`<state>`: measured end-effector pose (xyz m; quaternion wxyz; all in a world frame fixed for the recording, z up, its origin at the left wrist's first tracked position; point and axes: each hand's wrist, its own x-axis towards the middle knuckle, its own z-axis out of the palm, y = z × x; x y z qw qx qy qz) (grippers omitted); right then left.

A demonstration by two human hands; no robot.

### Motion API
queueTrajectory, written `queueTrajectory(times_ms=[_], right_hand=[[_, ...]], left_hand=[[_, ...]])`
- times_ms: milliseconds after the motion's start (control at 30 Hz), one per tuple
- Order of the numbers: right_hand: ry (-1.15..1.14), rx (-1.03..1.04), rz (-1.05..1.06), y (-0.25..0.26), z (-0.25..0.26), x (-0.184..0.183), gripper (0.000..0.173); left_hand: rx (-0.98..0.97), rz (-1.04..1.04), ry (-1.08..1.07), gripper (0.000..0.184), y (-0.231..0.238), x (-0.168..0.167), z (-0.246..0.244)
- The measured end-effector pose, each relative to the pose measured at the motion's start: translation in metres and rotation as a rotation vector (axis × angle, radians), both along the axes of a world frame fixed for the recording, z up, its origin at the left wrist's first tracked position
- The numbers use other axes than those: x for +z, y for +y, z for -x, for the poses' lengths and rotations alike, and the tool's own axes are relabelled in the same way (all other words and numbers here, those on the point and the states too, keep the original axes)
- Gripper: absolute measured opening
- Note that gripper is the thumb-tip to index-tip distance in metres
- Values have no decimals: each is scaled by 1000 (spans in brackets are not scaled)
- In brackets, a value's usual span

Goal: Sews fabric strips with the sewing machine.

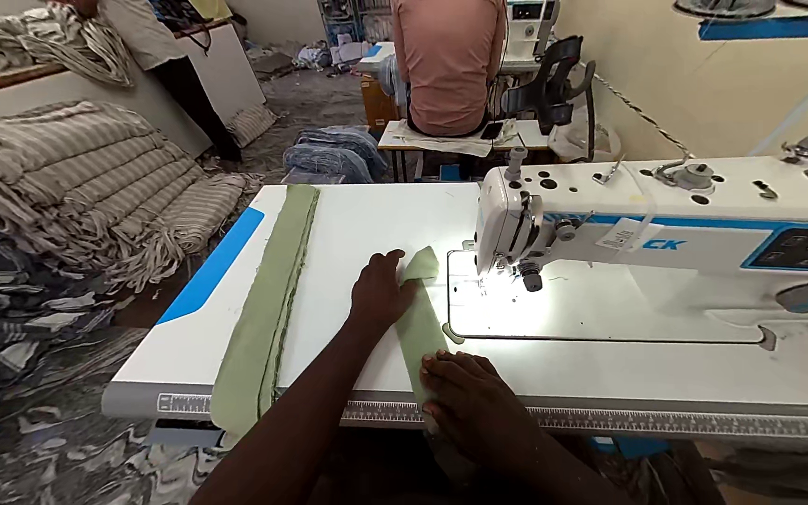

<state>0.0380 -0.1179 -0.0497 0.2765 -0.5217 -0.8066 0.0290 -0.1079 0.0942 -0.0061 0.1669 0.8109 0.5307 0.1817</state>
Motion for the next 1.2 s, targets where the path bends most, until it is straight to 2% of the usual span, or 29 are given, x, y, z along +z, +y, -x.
queueTrajectory(times_ms=[67, 167, 233, 333, 367, 467, 567, 600, 700, 733, 800, 967, 1200], right_hand=[[36, 21, -9, -9, 3, 3, 29], [265, 159, 75, -40, 5, 18, 22], [549, 70, 79, -59, 0, 25, 37], [753, -204, 103, -57, -12, 37, 58], [823, -209, 157, -56, -14, 40, 57], [1121, -87, 260, -51, -12, 54, 47], [1329, -92, 486, -49, -11, 73, 68], [1372, -54, 553, -47, -13, 76, 64], [1396, 25, 470, -45, -17, 80, 23], [1371, 19, 426, -45, -18, 82, 17], [1307, 18, 379, -44, -23, 87, 16], [1061, 74, 149, -42, -30, 92, 14], [1005, 226, 76, -40, -37, 88, 11]], left_hand=[[-24, -15, 2, 35, -2, 3, -4], [-66, 25, -227, 21, -37, 16, -2], [-135, 147, -413, 26, -83, 24, 5], [-266, 358, -642, 20, -139, 33, 17], [-292, 379, -695, 17, -151, 36, 20], [-317, 398, -840, 25, -169, 47, 26], [-323, 419, -874, 16, -177, 53, 32], [-337, 415, -872, 15, -178, 53, 33], [-378, 380, -861, 17, -178, 55, 34], [-389, 365, -849, 20, -180, 57, 35], [-399, 313, -820, 24, -182, 59, 36], [-434, 227, -823, 21, -179, 61, 37], [-470, 409, -1032, 20, -179, 58, 37]])
